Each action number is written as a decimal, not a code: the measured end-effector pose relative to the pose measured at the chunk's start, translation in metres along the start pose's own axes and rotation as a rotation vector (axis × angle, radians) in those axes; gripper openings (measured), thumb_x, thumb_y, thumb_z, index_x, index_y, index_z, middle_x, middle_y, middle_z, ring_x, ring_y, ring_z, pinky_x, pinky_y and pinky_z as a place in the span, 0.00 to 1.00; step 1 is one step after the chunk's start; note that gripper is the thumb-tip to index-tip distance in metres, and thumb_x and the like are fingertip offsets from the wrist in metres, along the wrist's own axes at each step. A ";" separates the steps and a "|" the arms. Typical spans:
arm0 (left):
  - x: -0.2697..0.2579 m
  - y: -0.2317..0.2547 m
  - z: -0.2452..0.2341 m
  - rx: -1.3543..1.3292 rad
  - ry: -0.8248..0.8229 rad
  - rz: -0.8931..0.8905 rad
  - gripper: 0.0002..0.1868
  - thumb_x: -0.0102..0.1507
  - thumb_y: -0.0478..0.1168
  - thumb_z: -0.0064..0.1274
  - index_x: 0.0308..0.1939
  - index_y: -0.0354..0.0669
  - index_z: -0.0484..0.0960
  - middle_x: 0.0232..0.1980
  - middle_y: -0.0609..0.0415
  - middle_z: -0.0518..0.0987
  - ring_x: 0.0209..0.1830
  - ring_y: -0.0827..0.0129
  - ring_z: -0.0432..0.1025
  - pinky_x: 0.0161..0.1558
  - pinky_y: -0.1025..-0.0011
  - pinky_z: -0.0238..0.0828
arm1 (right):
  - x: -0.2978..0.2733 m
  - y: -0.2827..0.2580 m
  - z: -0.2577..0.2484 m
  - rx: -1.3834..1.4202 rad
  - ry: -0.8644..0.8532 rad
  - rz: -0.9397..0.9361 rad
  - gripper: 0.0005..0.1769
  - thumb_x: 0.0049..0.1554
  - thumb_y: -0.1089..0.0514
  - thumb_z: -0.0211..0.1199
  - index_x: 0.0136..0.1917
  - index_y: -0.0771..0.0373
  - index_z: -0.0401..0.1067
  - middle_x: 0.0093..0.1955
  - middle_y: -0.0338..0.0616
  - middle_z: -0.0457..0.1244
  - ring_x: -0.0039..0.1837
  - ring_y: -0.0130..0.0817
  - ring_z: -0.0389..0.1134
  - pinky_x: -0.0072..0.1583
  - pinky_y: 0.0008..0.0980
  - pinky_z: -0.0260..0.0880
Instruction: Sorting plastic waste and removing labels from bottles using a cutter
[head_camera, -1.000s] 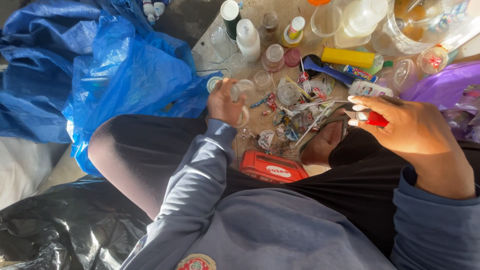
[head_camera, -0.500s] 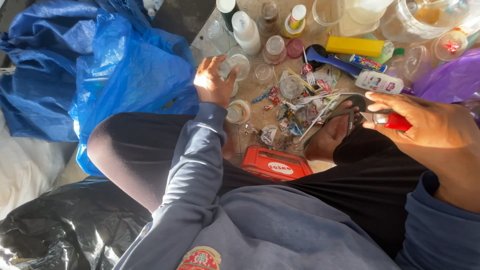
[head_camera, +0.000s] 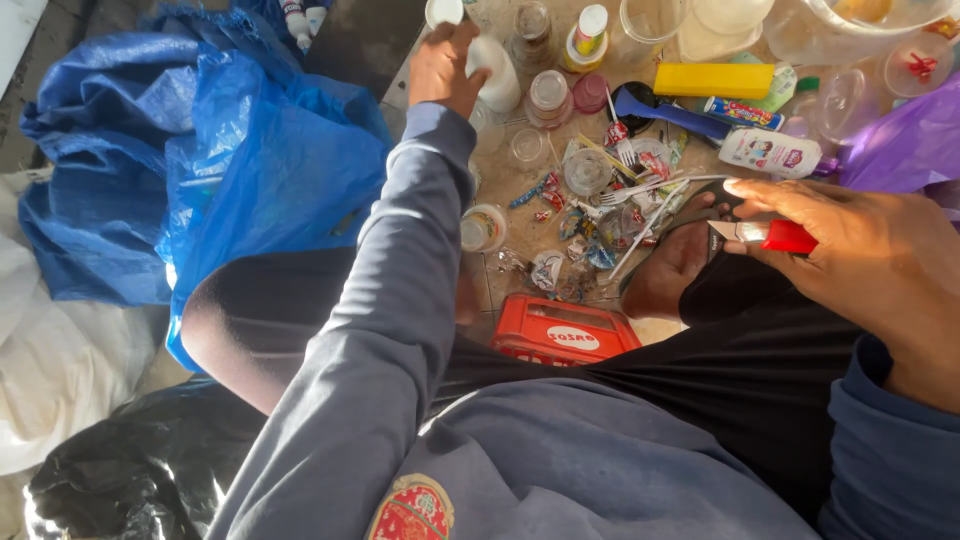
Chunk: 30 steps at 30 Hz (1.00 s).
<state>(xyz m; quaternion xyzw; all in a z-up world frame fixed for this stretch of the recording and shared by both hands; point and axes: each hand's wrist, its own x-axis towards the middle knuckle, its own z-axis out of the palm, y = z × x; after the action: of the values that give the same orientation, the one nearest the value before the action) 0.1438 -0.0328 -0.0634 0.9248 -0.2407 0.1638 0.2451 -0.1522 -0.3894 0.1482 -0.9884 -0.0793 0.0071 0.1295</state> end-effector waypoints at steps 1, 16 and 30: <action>-0.004 -0.015 0.019 0.032 -0.088 -0.001 0.30 0.44 0.35 0.76 0.48 0.52 0.81 0.44 0.55 0.79 0.40 0.58 0.75 0.45 0.62 0.74 | -0.001 0.002 0.003 -0.029 -0.008 -0.013 0.28 0.53 0.49 0.72 0.67 0.54 0.80 0.62 0.37 0.74 0.41 0.37 0.73 0.41 0.33 0.69; 0.008 -0.037 0.103 0.215 -0.278 -0.230 0.11 0.49 0.31 0.58 0.33 0.51 0.85 0.33 0.53 0.82 0.30 0.55 0.78 0.37 0.60 0.77 | 0.008 0.004 0.001 0.063 -0.094 0.052 0.32 0.46 0.58 0.71 0.66 0.50 0.78 0.59 0.31 0.72 0.43 0.34 0.73 0.41 0.32 0.69; 0.014 -0.051 0.168 0.457 -0.100 -0.267 0.08 0.63 0.41 0.46 0.41 0.60 0.79 0.46 0.50 0.75 0.25 0.54 0.74 0.25 0.54 0.74 | 0.022 -0.004 -0.005 0.120 -0.145 0.138 0.28 0.48 0.55 0.70 0.64 0.49 0.77 0.54 0.37 0.73 0.42 0.50 0.74 0.43 0.43 0.72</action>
<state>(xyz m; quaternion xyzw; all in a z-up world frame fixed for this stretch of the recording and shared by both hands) 0.2130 -0.0889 -0.2157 0.9866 -0.0850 0.1343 0.0372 -0.1304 -0.3833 0.1537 -0.9788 -0.0197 0.0924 0.1818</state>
